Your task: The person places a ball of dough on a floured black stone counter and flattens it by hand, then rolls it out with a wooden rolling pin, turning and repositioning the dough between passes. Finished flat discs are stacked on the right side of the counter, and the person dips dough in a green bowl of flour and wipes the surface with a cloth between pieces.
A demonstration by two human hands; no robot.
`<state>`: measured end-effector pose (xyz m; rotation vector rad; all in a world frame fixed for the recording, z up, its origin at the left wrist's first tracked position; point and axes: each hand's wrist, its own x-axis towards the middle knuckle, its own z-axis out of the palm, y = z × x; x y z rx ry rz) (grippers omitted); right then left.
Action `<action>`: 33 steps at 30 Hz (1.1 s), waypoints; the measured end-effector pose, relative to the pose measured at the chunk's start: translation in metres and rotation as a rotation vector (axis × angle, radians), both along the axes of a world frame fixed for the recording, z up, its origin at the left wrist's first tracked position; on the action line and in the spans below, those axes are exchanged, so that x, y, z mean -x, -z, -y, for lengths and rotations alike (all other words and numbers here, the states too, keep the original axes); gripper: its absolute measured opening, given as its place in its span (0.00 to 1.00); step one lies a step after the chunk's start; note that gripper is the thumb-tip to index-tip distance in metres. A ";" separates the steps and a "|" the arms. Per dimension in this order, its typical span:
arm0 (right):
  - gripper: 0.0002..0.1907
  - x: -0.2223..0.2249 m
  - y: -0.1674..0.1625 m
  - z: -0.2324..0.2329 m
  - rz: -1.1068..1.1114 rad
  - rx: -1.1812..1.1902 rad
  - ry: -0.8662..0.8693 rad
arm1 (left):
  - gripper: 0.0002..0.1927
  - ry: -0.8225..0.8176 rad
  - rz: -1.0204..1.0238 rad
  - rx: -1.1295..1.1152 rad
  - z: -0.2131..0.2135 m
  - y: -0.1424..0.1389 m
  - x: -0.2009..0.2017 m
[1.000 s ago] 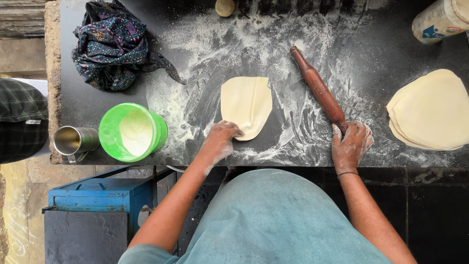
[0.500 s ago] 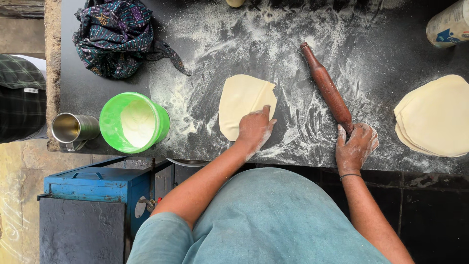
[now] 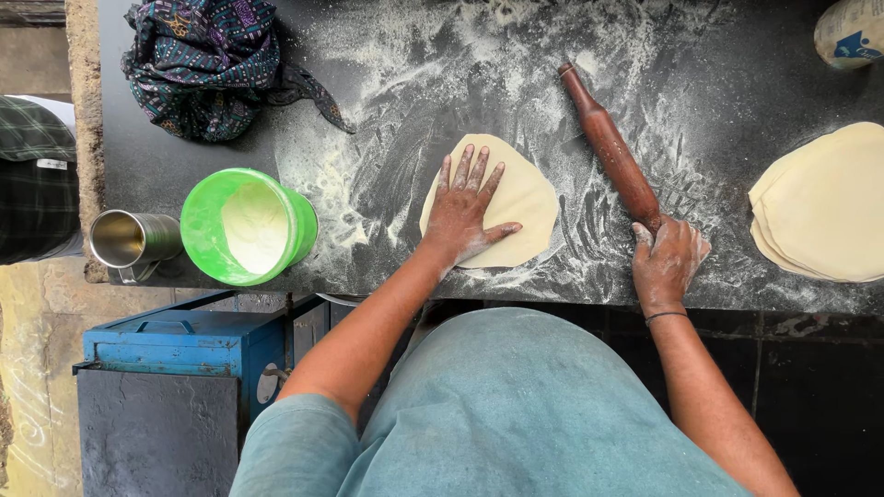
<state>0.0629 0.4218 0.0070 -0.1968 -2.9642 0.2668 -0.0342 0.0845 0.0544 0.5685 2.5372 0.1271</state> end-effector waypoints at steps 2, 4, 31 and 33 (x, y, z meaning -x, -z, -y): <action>0.16 0.006 -0.003 0.003 0.036 0.060 -0.067 | 0.52 -0.138 -0.186 -0.192 0.006 0.008 -0.001; 0.15 0.007 -0.005 0.013 0.087 0.112 -0.165 | 0.50 -0.375 -0.338 -0.479 0.020 0.019 -0.008; 0.27 0.014 -0.014 0.102 0.287 0.068 -0.367 | 0.27 -0.464 -0.453 -0.486 0.095 0.039 -0.042; 0.22 -0.015 -0.008 0.085 0.194 0.100 -0.378 | 0.30 -0.471 -0.409 -0.626 0.099 0.042 -0.053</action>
